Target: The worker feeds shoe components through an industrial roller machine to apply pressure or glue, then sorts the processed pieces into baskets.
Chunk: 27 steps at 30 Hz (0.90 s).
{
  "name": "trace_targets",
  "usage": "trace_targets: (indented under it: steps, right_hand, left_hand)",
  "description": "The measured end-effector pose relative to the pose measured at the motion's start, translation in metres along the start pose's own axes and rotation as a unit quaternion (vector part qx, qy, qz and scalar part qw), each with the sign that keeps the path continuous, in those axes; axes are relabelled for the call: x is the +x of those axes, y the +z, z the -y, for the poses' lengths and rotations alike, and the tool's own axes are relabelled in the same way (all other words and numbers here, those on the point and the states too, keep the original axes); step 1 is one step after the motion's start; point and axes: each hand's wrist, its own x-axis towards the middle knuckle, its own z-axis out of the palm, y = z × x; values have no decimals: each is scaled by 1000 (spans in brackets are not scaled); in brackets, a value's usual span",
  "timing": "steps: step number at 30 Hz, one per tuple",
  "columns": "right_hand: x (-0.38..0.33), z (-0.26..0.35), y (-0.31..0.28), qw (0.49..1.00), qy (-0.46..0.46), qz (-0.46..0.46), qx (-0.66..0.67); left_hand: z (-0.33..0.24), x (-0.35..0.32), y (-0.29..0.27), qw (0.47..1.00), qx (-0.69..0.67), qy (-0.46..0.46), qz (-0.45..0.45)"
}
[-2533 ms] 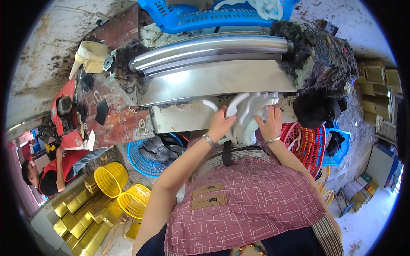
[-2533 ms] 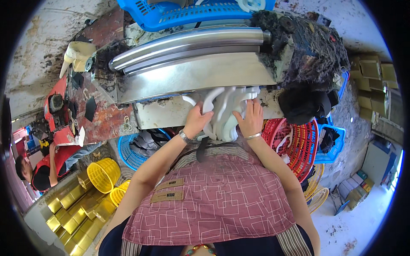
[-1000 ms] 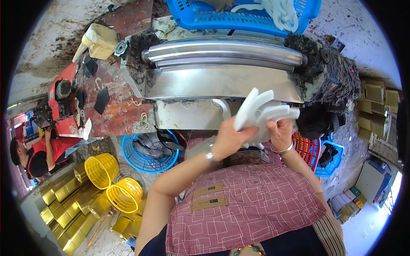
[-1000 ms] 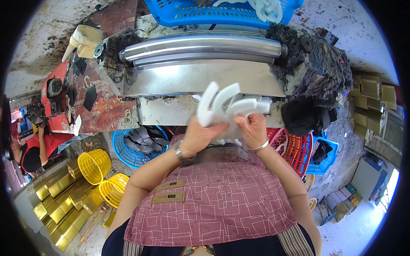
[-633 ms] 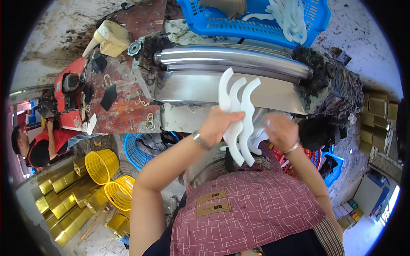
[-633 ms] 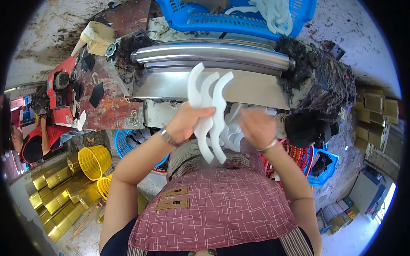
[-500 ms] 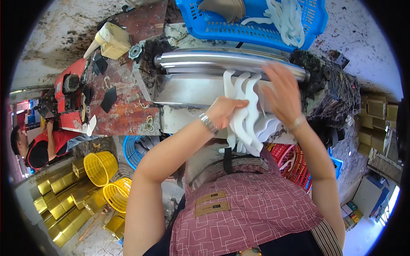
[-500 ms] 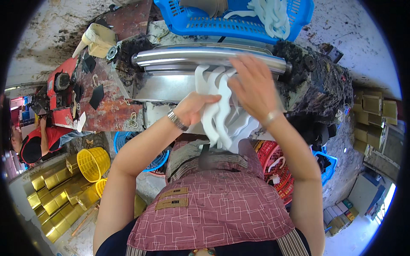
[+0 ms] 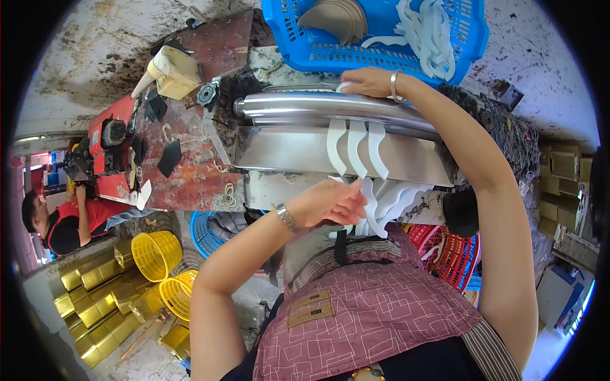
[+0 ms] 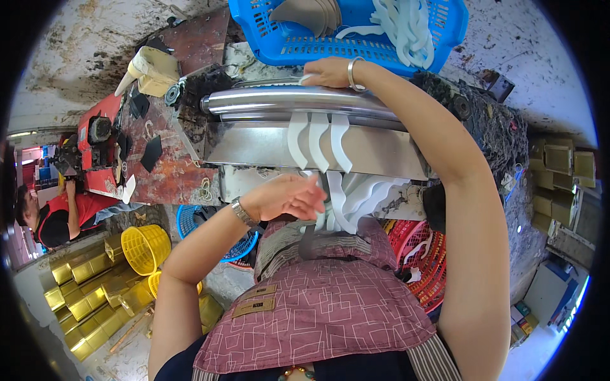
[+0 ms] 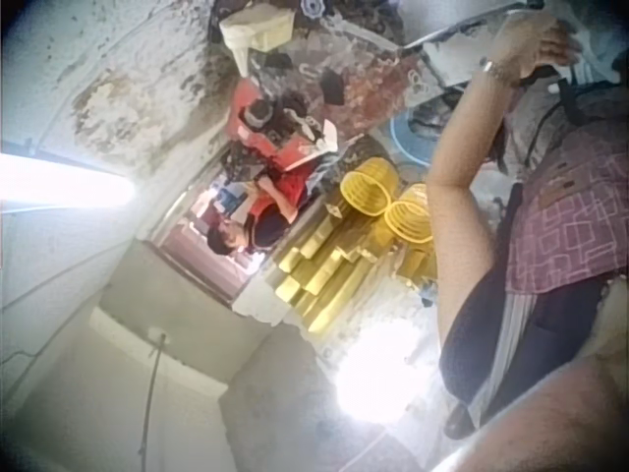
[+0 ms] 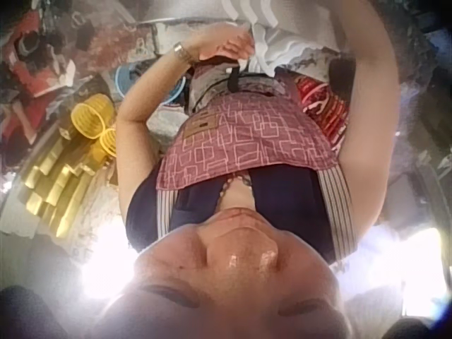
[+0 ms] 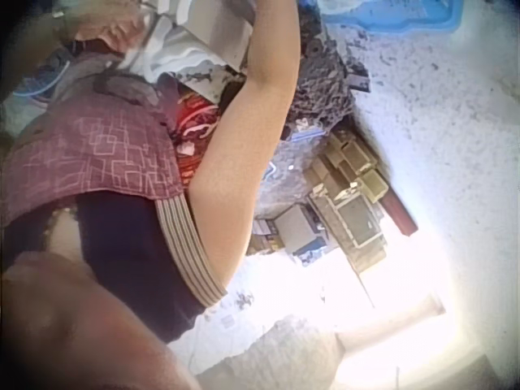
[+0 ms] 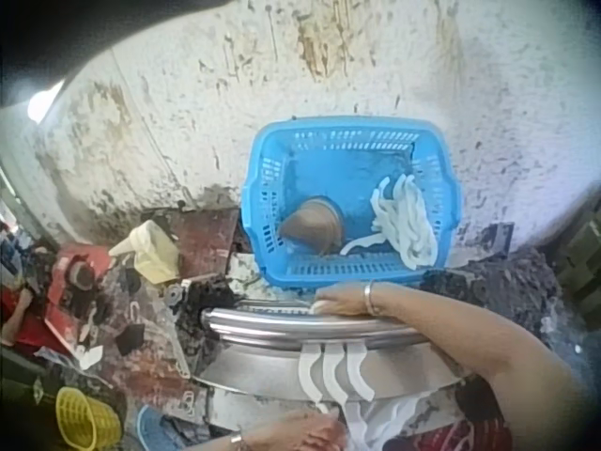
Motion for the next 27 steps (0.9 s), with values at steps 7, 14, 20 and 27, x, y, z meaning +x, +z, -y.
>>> trace_targets:
  steps: [7,14,20,27]
  right_hand:
    - [-44,21,50,902,-161,-376,-140]
    - [-83,73,93,889,-121,-399,-189]
    - [-102,73,140,899,-133,-400,-119]
    - [-139,106,161,950,-127,-286,18]
  left_hand:
    - [-69,30,-13,878,-386,208,190]
    - [-66,49,-23,882,-378,228,163]
    - [-12,47,-1,919,-360,153,45]
    - [33,13,44,907,-410,97,18]
